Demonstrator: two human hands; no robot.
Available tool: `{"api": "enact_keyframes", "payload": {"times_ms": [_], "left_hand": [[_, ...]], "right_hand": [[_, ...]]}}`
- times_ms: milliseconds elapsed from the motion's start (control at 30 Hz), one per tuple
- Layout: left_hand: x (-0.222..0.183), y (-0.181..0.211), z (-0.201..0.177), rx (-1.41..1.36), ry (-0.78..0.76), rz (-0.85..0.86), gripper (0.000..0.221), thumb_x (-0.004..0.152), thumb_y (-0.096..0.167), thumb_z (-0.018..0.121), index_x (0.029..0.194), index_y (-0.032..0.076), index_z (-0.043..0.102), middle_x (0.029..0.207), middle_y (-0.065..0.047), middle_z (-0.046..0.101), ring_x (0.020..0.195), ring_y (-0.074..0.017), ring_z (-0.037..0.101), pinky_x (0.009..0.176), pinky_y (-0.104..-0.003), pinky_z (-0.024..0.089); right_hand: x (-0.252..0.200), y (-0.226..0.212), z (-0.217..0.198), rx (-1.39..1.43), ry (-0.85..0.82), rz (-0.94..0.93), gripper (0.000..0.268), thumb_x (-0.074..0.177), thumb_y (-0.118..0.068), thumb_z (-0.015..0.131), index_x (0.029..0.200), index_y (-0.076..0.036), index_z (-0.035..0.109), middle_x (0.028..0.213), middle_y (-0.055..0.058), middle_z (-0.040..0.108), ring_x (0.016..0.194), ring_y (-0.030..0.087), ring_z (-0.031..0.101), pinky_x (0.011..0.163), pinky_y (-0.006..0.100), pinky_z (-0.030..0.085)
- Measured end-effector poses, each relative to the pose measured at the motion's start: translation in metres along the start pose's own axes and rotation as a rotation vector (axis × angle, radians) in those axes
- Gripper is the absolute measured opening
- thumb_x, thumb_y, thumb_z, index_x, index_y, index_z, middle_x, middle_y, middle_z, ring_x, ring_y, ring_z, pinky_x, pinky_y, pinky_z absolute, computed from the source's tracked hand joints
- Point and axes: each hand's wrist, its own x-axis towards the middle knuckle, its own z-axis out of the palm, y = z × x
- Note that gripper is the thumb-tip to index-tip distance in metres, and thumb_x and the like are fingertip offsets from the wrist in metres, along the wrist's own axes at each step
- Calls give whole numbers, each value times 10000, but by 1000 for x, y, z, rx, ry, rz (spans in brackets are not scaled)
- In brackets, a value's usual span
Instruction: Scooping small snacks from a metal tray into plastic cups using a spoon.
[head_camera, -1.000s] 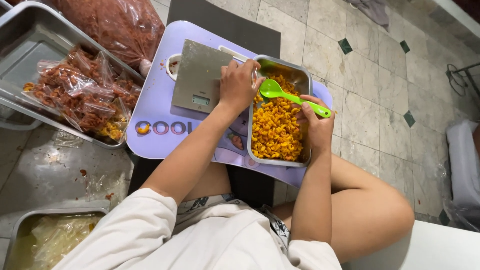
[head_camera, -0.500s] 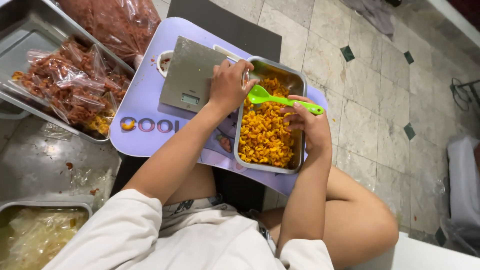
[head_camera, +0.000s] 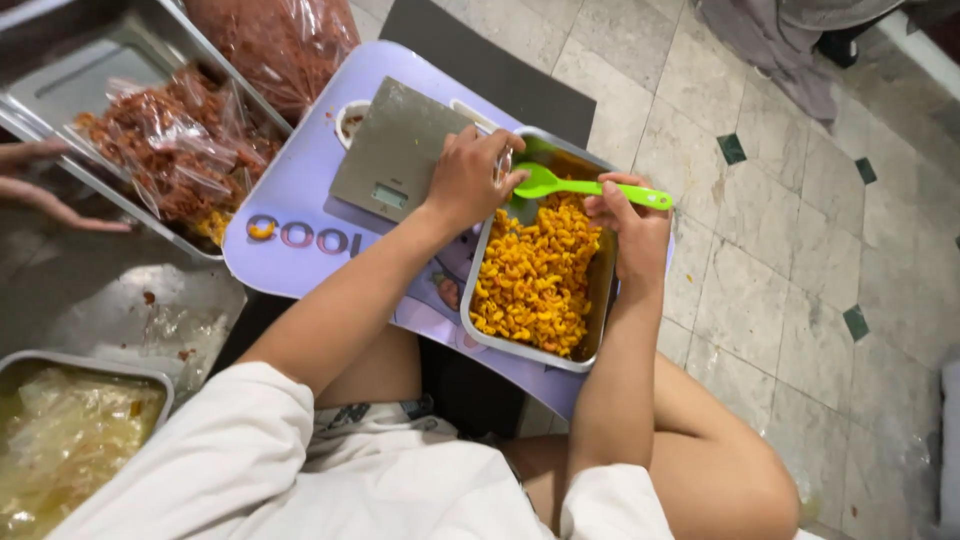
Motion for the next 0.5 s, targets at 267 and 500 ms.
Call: {"api": "enact_keyframes", "payload": {"times_ms": [267,500], "left_hand": [[0,-1,9,-31,14,27,323,851,269,835,1123,228,665,860,-29,703,877,-299,655,829,-451,496],[-1,-7,4,-33,78,26,319,836,283,837,1103,227,671,869,-30,700,880,-312,651,829,-468,494]], "right_hand": [[-8,18,-10,122,129,-67,216,1005,-174,671,1118,8,697,744,178,714,651,173,724,575,253,627],[-9,12,7,47,146,-128,203,991,-152,702,1106,17,703,742,167,709,646,166,703,566,258,610]]}}
